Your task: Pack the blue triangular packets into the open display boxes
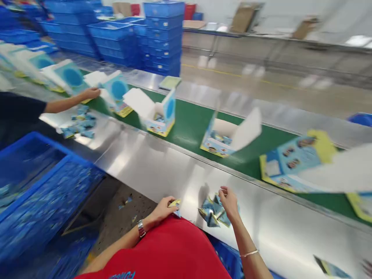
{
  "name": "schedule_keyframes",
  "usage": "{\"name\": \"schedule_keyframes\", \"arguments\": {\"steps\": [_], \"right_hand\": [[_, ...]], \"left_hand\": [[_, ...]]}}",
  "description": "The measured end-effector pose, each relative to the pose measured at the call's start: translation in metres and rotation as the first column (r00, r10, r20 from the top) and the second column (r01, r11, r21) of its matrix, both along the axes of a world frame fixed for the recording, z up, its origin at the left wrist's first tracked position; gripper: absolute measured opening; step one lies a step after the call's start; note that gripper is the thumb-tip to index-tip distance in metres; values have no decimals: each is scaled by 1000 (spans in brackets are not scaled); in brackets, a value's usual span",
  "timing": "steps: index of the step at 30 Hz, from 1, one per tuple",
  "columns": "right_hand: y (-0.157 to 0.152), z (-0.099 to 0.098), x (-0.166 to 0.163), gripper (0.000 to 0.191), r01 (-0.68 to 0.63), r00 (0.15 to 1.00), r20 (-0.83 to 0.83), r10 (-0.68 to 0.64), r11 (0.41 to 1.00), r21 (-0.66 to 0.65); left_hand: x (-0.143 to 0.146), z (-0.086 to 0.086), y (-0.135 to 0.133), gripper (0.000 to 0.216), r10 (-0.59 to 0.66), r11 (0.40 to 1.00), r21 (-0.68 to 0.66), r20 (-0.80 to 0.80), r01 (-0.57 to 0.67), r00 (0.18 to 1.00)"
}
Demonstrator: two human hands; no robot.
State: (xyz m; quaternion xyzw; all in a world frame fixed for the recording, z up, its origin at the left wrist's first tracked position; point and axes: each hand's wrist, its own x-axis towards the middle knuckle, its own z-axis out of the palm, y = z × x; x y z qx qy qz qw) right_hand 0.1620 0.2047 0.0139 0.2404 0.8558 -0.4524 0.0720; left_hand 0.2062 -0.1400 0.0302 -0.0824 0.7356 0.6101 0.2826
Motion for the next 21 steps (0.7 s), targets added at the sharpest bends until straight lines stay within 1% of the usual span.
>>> {"name": "schedule_keyframes", "arguments": {"steps": [1, 2, 4, 6, 8, 11, 13, 15, 18, 19, 21], "right_hand": [[17, 0, 16, 57, 61, 998, 9, -62, 996, 59], [27, -1, 33, 52, 109, 994, 17, -112, 987, 115], [29, -7, 65, 45, 154, 986, 36, -164, 968, 201], [10, -18, 87, 41, 130, 986, 68, -151, 960, 249], [-19, -32, 97, 40, 63, 989, 110, -98, 958, 280], [-64, -52, 87, 43, -32, 979, 200, -41, 937, 349], [-85, -60, 70, 41, -70, 962, 271, -43, 916, 395], [-98, -65, 50, 35, -93, 947, 318, -53, 900, 427], [-106, -60, 27, 21, -105, 951, 308, -44, 886, 451], [-105, -54, 24, 18, -103, 959, 280, -33, 884, 456], [-100, -36, 31, 24, -101, 980, 201, 7, 881, 462]], "left_hand": [[-9, 9, 0, 42, -21, 999, 47, -13, 22, 1000], [-19, 18, 1, 49, -45, 994, 103, -31, 48, 999], [-44, 35, 3, 62, -98, 969, 222, -72, 112, 993], [-71, 43, 10, 67, -155, 940, 292, -103, 179, 983], [-94, 43, 18, 62, -191, 936, 279, -110, 215, 975], [-113, 36, 29, 51, -231, 943, 222, -97, 247, 968], [-112, 33, 33, 53, -261, 938, 212, -83, 273, 962], [-104, 31, 34, 56, -261, 945, 185, -68, 269, 963], [-89, 32, 30, 60, -218, 967, 125, -39, 221, 975], [-85, 36, 26, 62, -207, 970, 120, -32, 209, 978], [-79, 51, 12, 65, -177, 972, 148, -43, 182, 983]]}}
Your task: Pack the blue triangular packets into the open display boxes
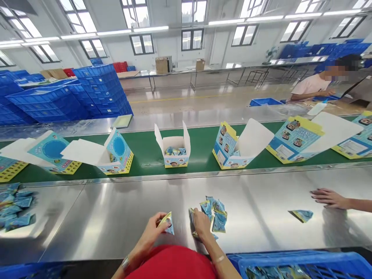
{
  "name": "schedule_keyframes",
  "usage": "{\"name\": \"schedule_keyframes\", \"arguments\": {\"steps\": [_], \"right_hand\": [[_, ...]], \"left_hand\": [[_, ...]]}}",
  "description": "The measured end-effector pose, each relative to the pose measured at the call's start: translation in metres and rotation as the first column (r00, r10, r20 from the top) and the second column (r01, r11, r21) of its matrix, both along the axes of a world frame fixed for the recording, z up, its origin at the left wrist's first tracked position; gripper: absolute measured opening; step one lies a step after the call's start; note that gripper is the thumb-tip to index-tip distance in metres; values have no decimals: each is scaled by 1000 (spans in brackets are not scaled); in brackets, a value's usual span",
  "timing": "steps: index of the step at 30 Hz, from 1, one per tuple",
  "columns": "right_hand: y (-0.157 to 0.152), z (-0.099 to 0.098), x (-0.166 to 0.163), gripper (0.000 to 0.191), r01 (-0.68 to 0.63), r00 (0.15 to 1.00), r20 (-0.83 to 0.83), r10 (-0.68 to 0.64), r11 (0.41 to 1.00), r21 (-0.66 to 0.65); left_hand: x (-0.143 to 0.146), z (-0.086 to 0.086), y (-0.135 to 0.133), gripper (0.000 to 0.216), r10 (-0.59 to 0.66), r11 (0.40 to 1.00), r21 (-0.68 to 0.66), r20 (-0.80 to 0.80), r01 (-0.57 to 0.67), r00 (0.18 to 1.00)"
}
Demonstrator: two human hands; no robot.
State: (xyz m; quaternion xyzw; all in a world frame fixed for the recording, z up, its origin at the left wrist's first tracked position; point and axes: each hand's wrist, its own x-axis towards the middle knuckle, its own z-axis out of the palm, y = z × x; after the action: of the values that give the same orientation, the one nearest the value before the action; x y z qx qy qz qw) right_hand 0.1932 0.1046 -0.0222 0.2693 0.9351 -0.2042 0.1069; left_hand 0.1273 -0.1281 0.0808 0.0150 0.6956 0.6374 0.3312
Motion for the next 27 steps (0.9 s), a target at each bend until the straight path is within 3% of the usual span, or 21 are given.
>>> {"name": "schedule_keyframes", "arguments": {"steps": [3, 4, 5, 7, 10, 13, 15, 18, 20, 23, 27], "right_hand": [[14, 48, 34, 35, -29, 929, -369, 42, 999, 40], [19, 67, 47, 36, 10, 804, -593, 37, 997, 74], [24, 88, 57, 34, 97, 611, -791, 31, 989, 113], [32, 125, 68, 32, 221, 293, -952, 91, 962, 160], [36, 156, 62, 20, 248, 261, -957, 128, 949, 195], [33, 158, 57, 21, 311, 228, -972, 62, 941, 133], [30, 151, 58, 20, 252, 249, -969, 0, 966, 65], [23, 135, 64, 33, 78, 439, -885, -152, 988, -131], [18, 122, 66, 37, -49, 515, -830, -212, 960, -276], [9, 98, 63, 52, -187, 629, -722, -288, 845, -501], [9, 77, 59, 69, -203, 837, -469, -281, 637, -744]], "left_hand": [[4, 39, -24, 55, 55, 979, 200, -65, -41, 996], [2, 52, -28, 50, 47, 959, 282, -118, -12, 992], [-1, 64, -29, 47, 29, 938, 346, -184, 37, 982], [-10, 77, -16, 45, -5, 933, 347, -256, 97, 967], [-19, 72, 20, 53, 2, 963, 265, -182, 47, 983], [-17, 52, 50, 50, -39, 924, 365, -211, 115, 977], [-14, 38, 61, 57, 16, 943, 330, -195, 50, 981], [-8, 18, 68, 66, 107, 974, 215, -137, -76, 985], [-4, 5, 71, 70, 65, 978, 206, -112, -41, 992], [5, -13, 78, 81, -20, 977, 211, -35, 27, 999], [18, -34, 87, 78, -144, 960, 252, 66, 123, 987]]}}
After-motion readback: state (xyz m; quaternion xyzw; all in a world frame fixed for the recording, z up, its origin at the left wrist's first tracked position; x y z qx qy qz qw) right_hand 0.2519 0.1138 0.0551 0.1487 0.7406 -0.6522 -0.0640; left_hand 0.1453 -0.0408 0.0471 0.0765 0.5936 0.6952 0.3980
